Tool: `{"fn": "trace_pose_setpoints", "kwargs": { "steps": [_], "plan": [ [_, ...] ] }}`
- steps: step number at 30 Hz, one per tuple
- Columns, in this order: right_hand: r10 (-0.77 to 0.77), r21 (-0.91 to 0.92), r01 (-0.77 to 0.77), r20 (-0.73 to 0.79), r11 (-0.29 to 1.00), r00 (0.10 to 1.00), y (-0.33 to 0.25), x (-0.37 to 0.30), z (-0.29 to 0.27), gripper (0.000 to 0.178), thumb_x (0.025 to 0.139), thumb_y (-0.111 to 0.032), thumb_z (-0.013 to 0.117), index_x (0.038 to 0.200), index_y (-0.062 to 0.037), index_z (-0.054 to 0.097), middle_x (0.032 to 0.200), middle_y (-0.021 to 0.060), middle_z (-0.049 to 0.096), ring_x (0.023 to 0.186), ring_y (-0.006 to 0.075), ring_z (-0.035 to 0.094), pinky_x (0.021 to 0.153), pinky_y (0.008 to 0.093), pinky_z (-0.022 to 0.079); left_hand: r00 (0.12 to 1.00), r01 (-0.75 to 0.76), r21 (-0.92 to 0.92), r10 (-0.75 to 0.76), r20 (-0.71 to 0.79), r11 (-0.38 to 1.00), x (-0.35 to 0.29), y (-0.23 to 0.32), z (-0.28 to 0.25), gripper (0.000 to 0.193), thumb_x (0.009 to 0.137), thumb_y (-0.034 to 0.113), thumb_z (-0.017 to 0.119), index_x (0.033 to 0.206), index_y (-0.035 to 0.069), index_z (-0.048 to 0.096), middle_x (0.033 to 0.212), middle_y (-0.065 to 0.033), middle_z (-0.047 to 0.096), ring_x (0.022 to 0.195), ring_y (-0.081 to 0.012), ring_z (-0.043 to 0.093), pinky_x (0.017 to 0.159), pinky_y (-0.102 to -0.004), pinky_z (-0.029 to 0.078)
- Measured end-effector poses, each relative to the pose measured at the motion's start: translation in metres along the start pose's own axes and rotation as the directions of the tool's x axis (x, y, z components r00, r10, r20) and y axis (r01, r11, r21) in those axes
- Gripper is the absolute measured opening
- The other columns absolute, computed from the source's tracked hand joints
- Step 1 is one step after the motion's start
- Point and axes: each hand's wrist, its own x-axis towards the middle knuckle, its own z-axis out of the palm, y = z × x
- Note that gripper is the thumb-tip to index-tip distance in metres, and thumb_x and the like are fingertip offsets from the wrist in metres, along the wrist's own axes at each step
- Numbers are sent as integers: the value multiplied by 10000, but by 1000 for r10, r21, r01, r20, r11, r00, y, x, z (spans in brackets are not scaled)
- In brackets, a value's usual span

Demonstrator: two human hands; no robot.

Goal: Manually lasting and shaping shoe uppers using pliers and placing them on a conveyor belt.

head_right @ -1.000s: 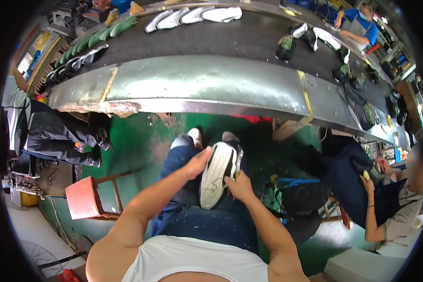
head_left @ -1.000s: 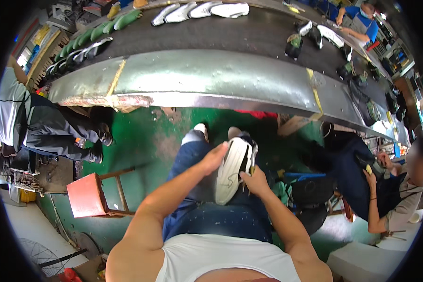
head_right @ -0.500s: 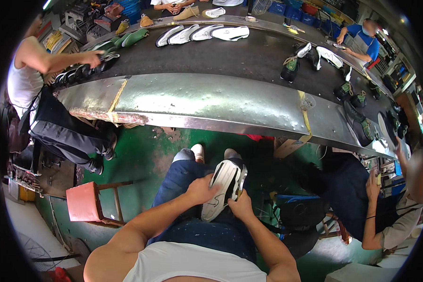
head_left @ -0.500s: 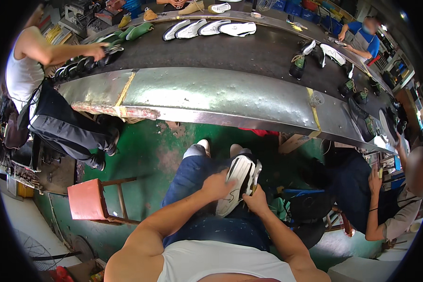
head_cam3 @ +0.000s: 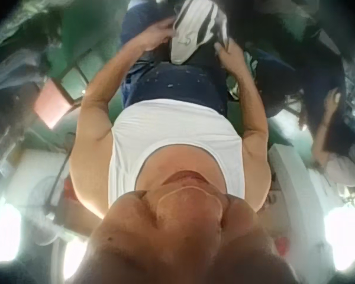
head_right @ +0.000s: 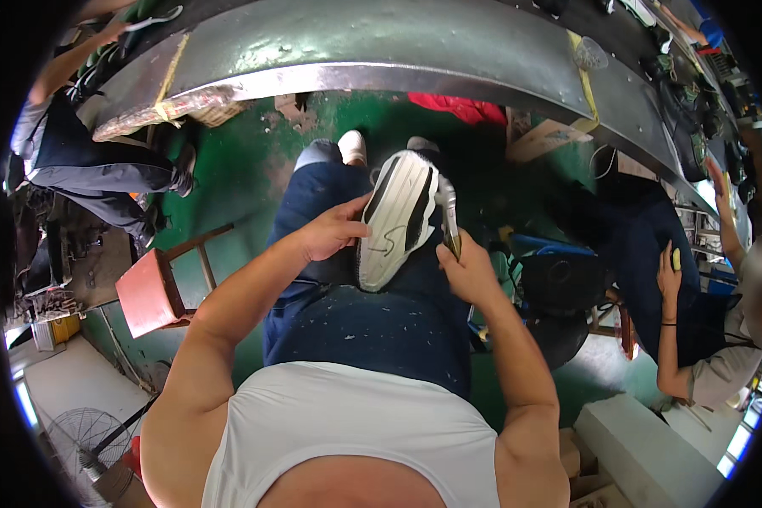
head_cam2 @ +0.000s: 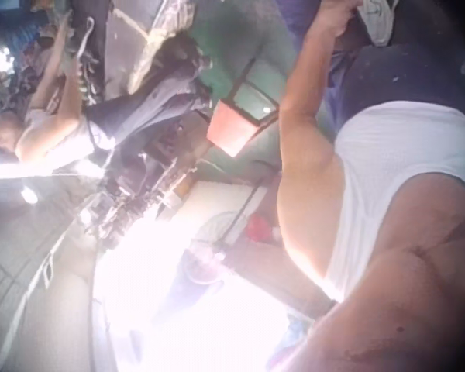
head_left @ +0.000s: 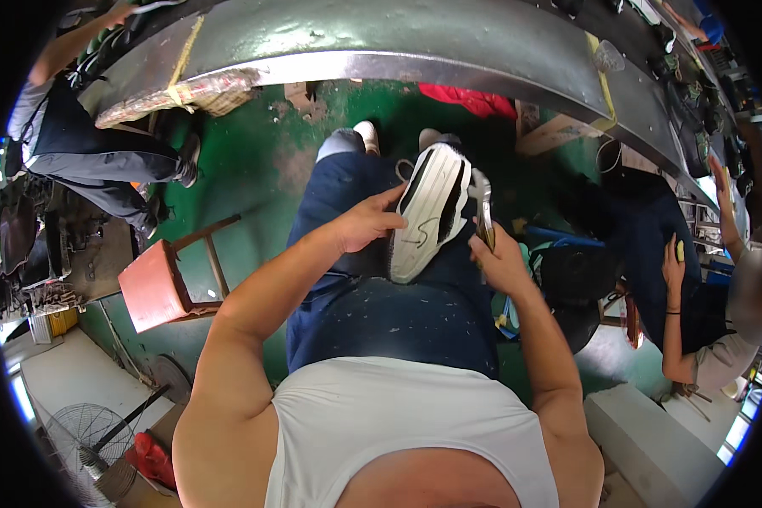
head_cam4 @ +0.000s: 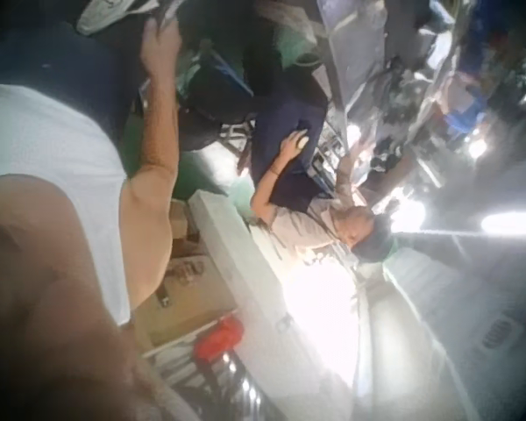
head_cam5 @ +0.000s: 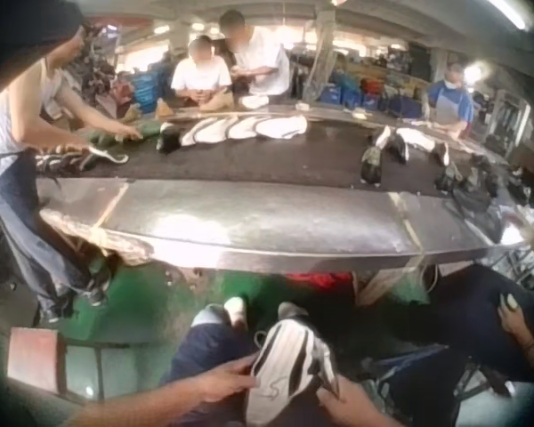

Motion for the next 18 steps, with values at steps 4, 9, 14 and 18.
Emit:
{"fn": "trace_pose_setpoints", "kwargs": {
  "steps": [4, 9, 14, 18],
  "plan": [
    [-171, -431, 316, 342, 845, 924, -10, -15, -19, 444, 917, -155, 622, 1307, 27, 509, 1053, 227, 647, 979, 407, 646, 893, 440, 517, 970, -206, 312, 235, -56, 927, -5, -44, 11, 907, 873, 66, 657, 1600, 17, 117, 1526, -185, 420, 1382, -231, 445, 1151, -334, 337],
    [-467, -617, 657, 469, 433, 749, -30, -9, -11, 572, 876, -91, 635, 1375, 115, 447, 1236, 258, 595, 1176, 402, 571, 923, 462, 515, 967, -188, 397, 241, -86, 898, -12, -48, 25, 932, 854, 82, 662, 1578, -49, 91, 1529, -237, 399, 1413, -273, 409, 1171, -327, 302],
    [-78, -779, 550, 555, 301, 828, -83, -2, -5, 429, 863, -111, 646, 1215, 113, 546, 1026, 270, 657, 1016, 395, 648, 848, 484, 537, 984, -177, -29, 177, -26, 984, -18, -42, 29, 886, 879, 89, 528, 1592, -23, 14, 1582, -215, 322, 1446, -269, 355, 1186, -347, 277],
    [17, -678, 560, 644, 476, 765, -73, 11, -1, 243, 891, -173, 645, 991, 45, 601, 802, 251, 656, 807, 439, 660, 802, 501, 530, 994, -106, -429, 78, -82, 897, -8, -41, 28, 725, 1051, 368, 366, 1601, 3, 65, 1635, -149, 244, 1482, -239, 289, 1205, -374, 245]
  ]
}}
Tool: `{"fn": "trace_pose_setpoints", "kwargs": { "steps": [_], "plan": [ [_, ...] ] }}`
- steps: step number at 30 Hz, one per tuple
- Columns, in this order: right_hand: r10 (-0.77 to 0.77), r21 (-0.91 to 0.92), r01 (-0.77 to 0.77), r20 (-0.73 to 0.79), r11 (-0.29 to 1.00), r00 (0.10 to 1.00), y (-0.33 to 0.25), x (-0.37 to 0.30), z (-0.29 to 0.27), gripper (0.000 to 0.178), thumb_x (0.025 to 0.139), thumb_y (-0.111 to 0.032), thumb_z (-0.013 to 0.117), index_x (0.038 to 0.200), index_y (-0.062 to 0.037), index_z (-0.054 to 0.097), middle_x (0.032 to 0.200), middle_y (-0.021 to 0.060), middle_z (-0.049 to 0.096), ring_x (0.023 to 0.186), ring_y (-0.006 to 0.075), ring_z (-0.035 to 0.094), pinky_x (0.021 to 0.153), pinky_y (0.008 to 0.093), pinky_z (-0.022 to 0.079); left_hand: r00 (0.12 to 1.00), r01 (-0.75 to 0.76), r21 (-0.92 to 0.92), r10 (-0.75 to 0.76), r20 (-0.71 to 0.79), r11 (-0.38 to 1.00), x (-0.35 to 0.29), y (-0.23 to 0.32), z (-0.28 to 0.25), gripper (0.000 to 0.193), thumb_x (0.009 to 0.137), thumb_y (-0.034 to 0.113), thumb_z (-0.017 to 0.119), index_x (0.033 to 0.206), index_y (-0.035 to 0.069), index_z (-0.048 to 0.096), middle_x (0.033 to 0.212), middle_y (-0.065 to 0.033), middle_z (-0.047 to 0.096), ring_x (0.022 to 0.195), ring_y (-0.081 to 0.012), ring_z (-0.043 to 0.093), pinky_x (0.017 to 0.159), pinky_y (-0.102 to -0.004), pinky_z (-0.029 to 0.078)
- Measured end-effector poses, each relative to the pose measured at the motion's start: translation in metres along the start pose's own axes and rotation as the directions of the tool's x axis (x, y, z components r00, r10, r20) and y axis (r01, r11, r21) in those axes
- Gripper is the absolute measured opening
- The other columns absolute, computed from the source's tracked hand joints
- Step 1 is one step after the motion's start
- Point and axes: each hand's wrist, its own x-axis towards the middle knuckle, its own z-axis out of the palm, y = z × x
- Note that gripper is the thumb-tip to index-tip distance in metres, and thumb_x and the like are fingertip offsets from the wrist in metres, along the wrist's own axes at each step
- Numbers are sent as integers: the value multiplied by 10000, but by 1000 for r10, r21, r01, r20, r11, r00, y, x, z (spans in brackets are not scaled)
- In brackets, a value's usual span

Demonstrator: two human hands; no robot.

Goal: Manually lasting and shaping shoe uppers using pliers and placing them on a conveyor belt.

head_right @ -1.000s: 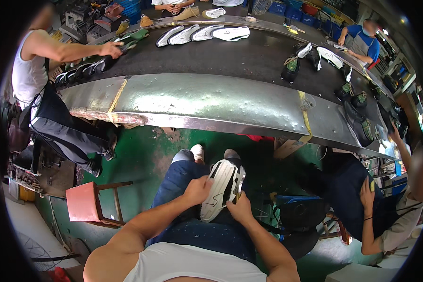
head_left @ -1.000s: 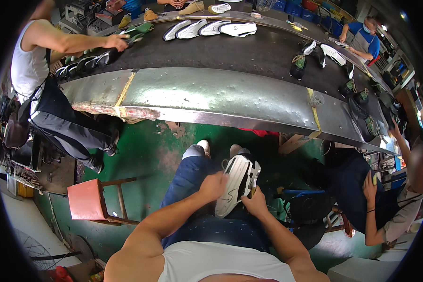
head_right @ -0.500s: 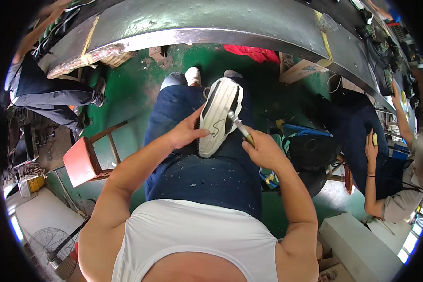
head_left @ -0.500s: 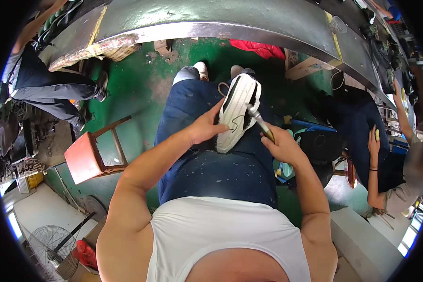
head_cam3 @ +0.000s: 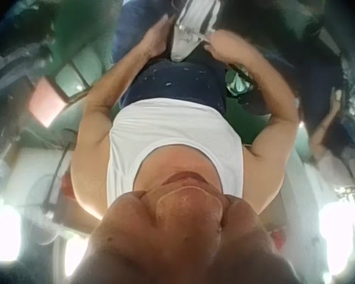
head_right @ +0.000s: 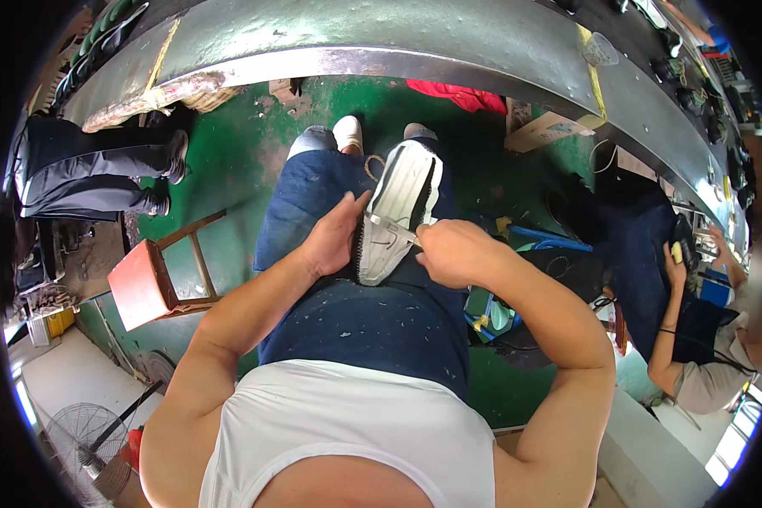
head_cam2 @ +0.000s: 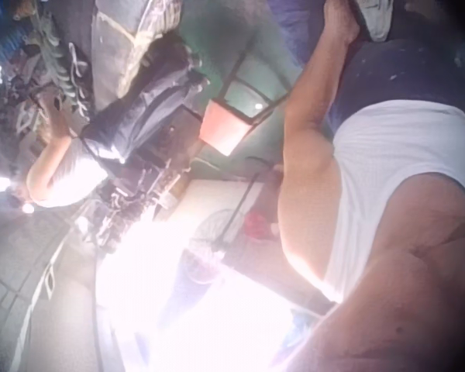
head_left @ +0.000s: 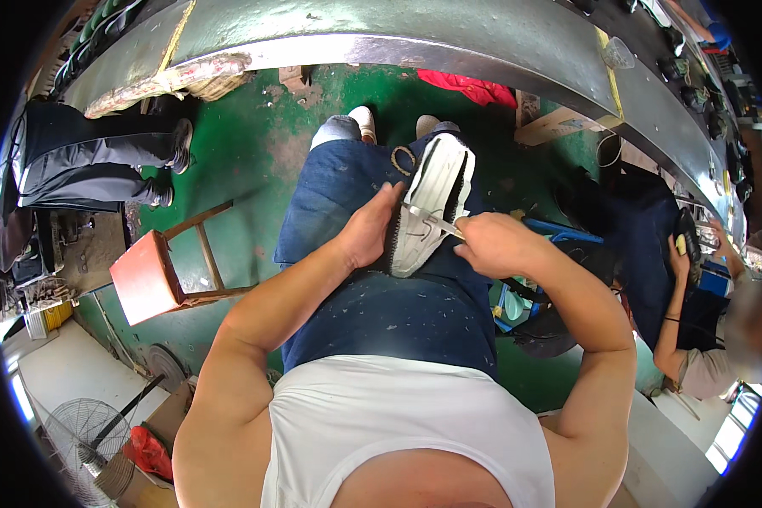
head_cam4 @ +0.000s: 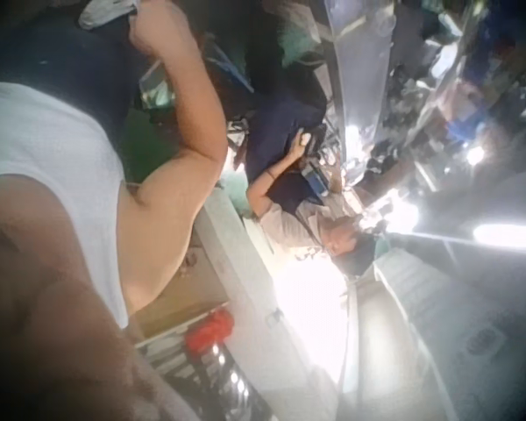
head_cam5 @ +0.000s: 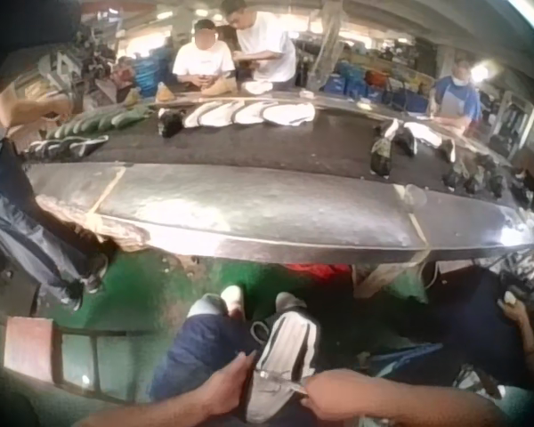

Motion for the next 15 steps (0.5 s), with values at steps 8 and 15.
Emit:
{"fn": "trace_pose_setpoints", "kwargs": {
  "steps": [8, 15],
  "plan": [
    [152, 441, 39, -389, 897, 909, -15, 29, 97, 327, 899, -203, 652, 1125, 22, 579, 1024, 253, 661, 968, 447, 634, 849, 497, 501, 862, -37, 402, 233, -450, 915, 45, -25, -37, 641, 1085, 492, 295, 1404, -6, 540, 1381, -187, 587, 1264, -267, 559, 1074, -371, 419],
    [-13, 33, 39, -576, 999, 817, 7, 11, 43, 358, 889, -138, 653, 1152, 78, 543, 1017, 275, 643, 998, 435, 635, 893, 486, 499, 762, -132, 913, 628, -156, 387, 37, -20, -28, 506, 1105, 323, 321, 1275, -56, 610, 1157, -245, 693, 1103, -377, 659, 987, -373, 477]
  ]
}}
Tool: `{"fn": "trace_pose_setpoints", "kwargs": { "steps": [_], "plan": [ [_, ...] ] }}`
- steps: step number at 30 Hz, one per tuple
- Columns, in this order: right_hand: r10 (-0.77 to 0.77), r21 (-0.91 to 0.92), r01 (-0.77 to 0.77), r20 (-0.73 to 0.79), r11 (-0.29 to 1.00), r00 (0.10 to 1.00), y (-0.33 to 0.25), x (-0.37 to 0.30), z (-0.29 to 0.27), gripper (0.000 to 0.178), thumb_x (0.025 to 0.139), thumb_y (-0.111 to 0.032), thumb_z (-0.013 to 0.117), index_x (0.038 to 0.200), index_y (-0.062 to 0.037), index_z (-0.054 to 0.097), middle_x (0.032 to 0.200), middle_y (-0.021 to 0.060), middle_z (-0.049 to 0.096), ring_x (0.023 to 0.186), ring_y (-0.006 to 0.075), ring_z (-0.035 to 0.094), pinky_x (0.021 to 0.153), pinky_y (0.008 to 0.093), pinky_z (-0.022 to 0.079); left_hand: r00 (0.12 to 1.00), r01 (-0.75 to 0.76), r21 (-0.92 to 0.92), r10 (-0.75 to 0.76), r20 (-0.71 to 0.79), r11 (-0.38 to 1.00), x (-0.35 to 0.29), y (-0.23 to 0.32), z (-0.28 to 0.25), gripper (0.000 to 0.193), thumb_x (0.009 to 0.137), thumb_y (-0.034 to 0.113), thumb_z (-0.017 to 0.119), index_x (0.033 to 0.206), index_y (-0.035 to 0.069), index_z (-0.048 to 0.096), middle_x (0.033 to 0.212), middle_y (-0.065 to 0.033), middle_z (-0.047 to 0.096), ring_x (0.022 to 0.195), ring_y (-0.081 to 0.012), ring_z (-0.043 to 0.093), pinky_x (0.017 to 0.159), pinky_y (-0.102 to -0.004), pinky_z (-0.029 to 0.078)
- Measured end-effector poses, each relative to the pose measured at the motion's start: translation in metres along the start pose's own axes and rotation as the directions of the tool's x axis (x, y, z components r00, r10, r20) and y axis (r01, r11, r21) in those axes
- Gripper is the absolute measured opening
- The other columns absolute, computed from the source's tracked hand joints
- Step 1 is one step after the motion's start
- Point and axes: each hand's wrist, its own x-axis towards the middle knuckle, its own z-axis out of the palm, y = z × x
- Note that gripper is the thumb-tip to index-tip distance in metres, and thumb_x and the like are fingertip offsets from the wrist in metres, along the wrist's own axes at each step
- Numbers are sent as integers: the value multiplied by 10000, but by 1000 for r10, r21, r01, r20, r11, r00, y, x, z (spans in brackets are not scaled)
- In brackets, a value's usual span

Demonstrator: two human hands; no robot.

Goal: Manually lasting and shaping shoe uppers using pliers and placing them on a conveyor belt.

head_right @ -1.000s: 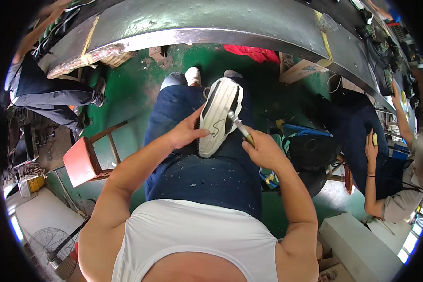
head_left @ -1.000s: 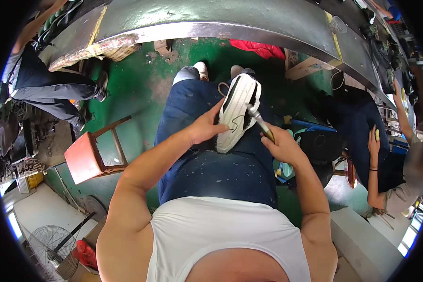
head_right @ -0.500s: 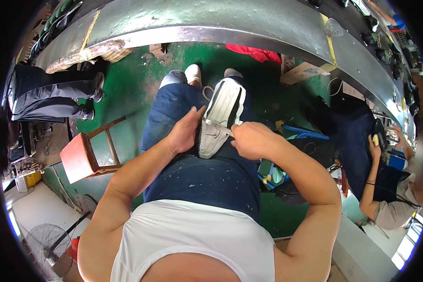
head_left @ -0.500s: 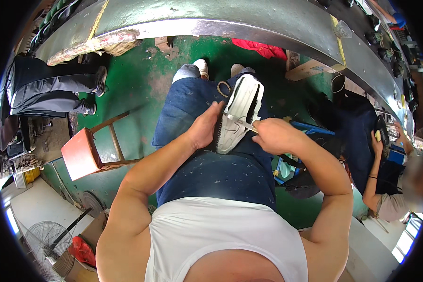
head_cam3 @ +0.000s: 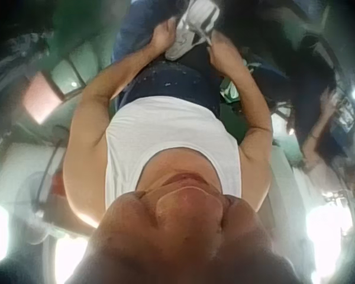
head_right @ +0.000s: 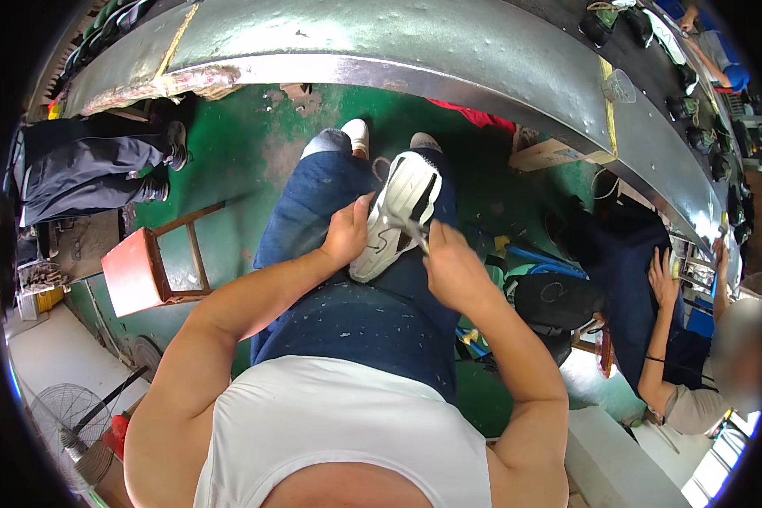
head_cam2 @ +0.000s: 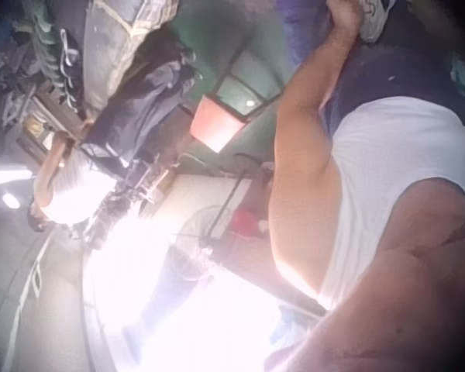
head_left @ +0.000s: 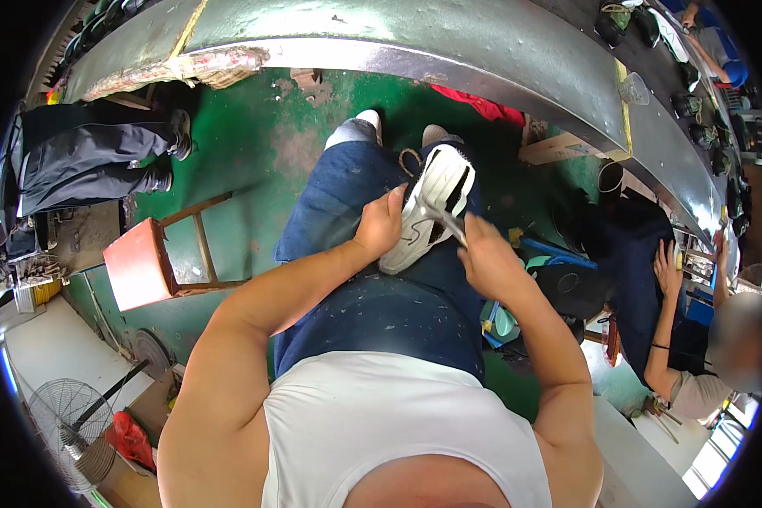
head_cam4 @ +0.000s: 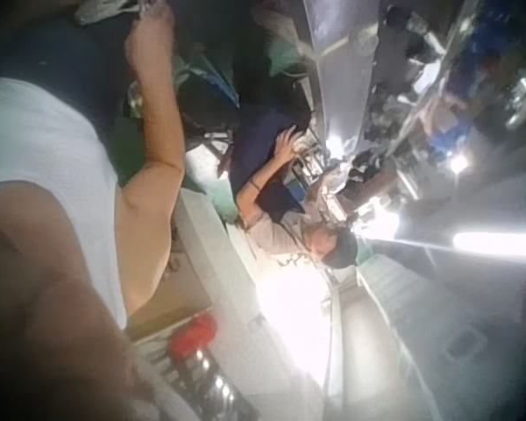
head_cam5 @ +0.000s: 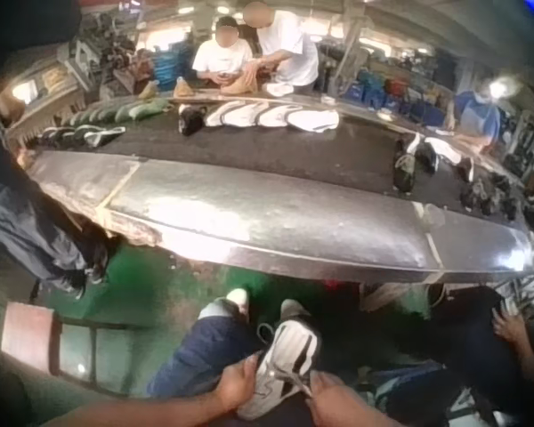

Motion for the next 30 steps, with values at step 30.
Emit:
{"fn": "trace_pose_setpoints", "kwargs": {
  "steps": [30],
  "plan": [
    [183, 143, -190, 59, 971, 981, 64, 32, 23, 373, 1014, -357, 524, 993, 12, 568, 902, 279, 669, 867, 478, 644, 769, 536, 506, 774, -481, 552, 34, 632, 682, 6, 50, -27, 669, 1023, 456, 477, 1603, 253, 213, 1503, -352, 353, 1108, -488, 632, 967, -448, 528]
  ]
}}
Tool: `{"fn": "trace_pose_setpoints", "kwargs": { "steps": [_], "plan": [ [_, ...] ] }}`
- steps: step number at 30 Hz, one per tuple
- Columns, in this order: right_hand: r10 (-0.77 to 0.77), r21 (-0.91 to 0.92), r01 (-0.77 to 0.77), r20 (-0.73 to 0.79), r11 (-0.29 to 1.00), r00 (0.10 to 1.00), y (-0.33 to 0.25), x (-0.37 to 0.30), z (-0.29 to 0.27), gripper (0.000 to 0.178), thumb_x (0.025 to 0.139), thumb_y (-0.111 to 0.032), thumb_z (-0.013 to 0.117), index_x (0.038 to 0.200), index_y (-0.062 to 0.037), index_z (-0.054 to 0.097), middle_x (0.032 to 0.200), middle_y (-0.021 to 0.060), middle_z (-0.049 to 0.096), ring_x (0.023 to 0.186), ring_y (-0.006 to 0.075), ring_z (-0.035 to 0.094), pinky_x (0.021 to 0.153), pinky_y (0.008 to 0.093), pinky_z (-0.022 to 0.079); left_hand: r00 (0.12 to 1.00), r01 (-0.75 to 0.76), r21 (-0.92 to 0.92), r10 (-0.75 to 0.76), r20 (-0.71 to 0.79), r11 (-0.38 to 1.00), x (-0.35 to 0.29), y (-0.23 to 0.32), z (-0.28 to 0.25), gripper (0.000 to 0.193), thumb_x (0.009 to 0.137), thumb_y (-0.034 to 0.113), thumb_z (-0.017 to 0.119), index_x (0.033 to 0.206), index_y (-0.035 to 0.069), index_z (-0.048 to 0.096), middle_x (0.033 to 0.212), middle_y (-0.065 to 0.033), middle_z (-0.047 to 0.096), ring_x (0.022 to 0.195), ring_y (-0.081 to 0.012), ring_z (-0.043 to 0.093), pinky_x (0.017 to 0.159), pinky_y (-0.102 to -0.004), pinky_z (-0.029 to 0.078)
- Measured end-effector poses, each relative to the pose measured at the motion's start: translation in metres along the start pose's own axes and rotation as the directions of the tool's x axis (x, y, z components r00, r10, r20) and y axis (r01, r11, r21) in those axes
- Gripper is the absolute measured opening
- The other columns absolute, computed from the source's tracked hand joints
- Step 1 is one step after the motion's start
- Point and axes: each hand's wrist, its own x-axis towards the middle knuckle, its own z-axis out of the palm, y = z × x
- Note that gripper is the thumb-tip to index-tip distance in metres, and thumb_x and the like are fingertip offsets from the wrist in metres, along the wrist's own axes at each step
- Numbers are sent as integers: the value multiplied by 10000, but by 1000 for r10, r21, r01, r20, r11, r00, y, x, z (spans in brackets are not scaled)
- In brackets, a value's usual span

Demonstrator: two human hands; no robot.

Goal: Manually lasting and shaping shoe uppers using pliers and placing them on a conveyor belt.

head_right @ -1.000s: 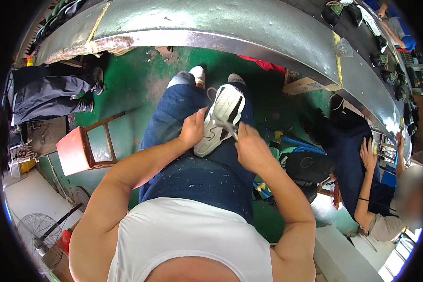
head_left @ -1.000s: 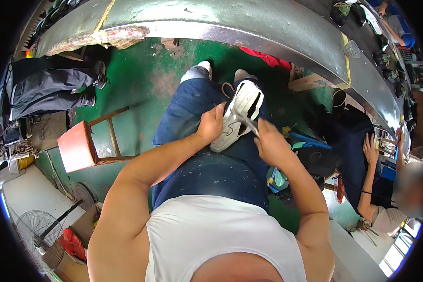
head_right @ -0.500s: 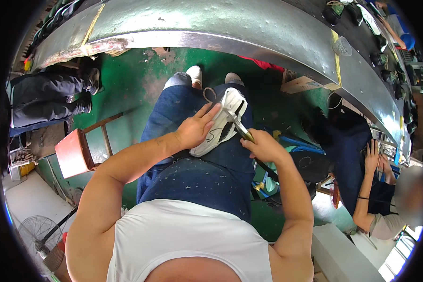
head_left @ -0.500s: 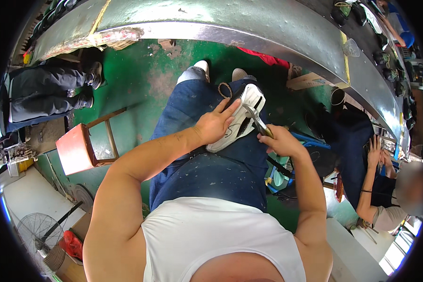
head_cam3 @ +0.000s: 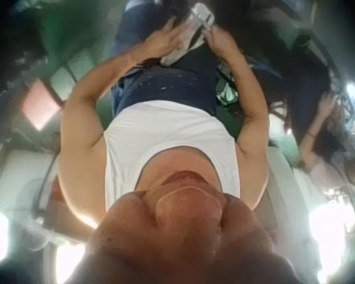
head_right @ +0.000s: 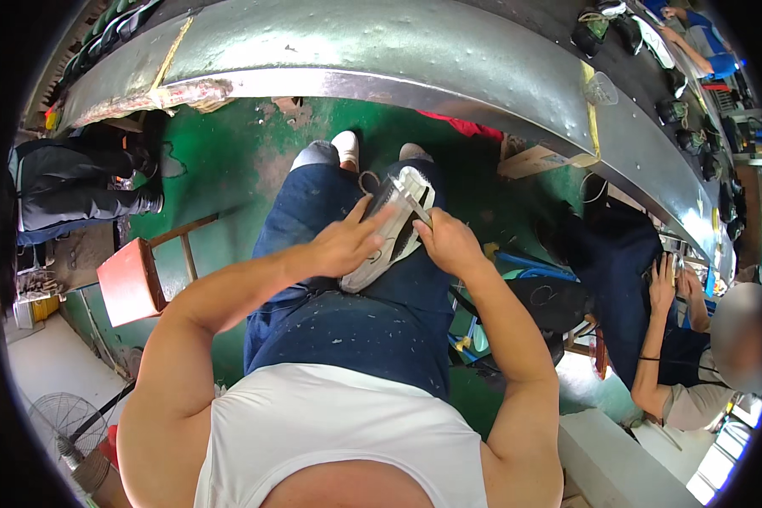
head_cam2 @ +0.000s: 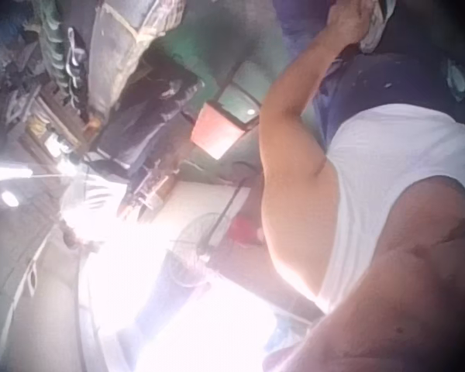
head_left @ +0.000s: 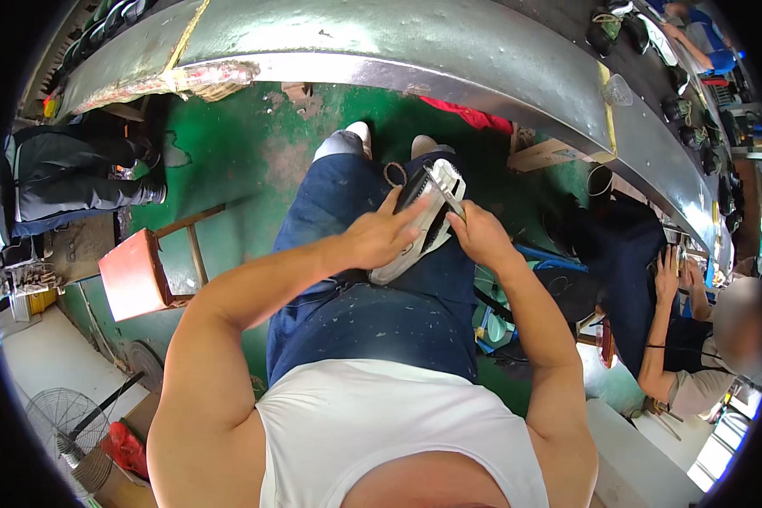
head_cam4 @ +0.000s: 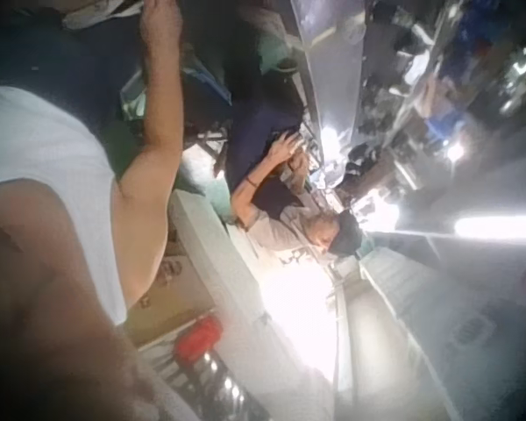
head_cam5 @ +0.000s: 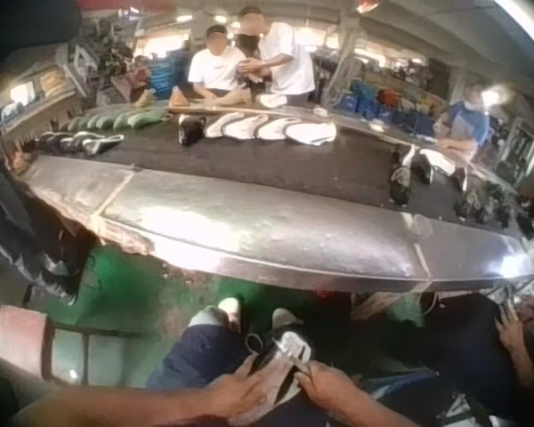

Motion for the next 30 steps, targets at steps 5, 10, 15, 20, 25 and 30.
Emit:
{"fn": "trace_pose_setpoints", "kwargs": {
  "steps": [5, 10, 15, 20, 25, 30],
  "plan": [
    [78, 253, -110, 132, 961, 988, -32, -9, -25, 412, 1025, -368, 503, 1014, 39, 565, 875, 277, 659, 862, 481, 634, 758, 517, 495, 898, 191, -772, -425, -112, 607, -17, -6, 36, 638, 1029, 355, 512, 1501, -47, 359, 1431, -324, 491, 1307, -406, 530, 1094, -387, 405],
    [80, 47, -92, 216, 995, 973, -27, -32, 19, 431, 1003, -387, 533, 1081, 33, 590, 925, 285, 663, 905, 482, 634, 786, 530, 501, 944, 164, -715, -317, -85, 679, -21, -3, 20, 830, 908, 279, 697, 1549, -9, 256, 1408, -307, 518, 1301, -398, 534, 1097, -386, 409],
    [136, 401, -106, -47, 910, 990, -21, -64, 35, 326, 948, -271, 639, 1140, -7, 618, 915, 196, 675, 842, 353, 669, 793, 389, 522, 977, 211, -595, -160, 138, 776, -30, -18, -10, 1108, 757, 223, 802, 1587, 32, 94, 1399, -332, 497, 1297, -410, 524, 1116, -387, 394],
    [260, 572, -85, -231, 816, 938, 3, -100, 76, 327, 941, -226, 634, 1192, -20, 591, 954, 94, 665, 860, 210, 650, 806, 346, 514, 973, -85, -178, 43, -226, 980, -50, 0, -92, 848, 766, 164, 759, 1489, 11, 343, 1121, -264, 684, 1038, -416, 671, 919, -441, 523],
    [310, 722, 36, -341, 691, 887, 0, -99, 77, 321, 961, -211, 599, 1203, -6, 549, 944, 53, 645, 860, 157, 636, 786, 310, 508, 898, -288, -477, 61, -436, 830, -43, 38, -163, 899, 695, 87, 876, 1450, 86, 389, 1090, -154, 714, 981, -238, 691, 877, -341, 531],
    [356, 614, -150, -229, 775, 906, 8, -97, 60, 258, 959, -187, 595, 1150, -15, 575, 901, 79, 651, 819, 169, 646, 764, 324, 516, 924, -183, -619, -82, -374, 764, 24, 36, -146, 646, 800, 266, 852, 1309, -3, 558, 1062, -152, 692, 1012, -190, 638, 892, -348, 515]
  ]
}}
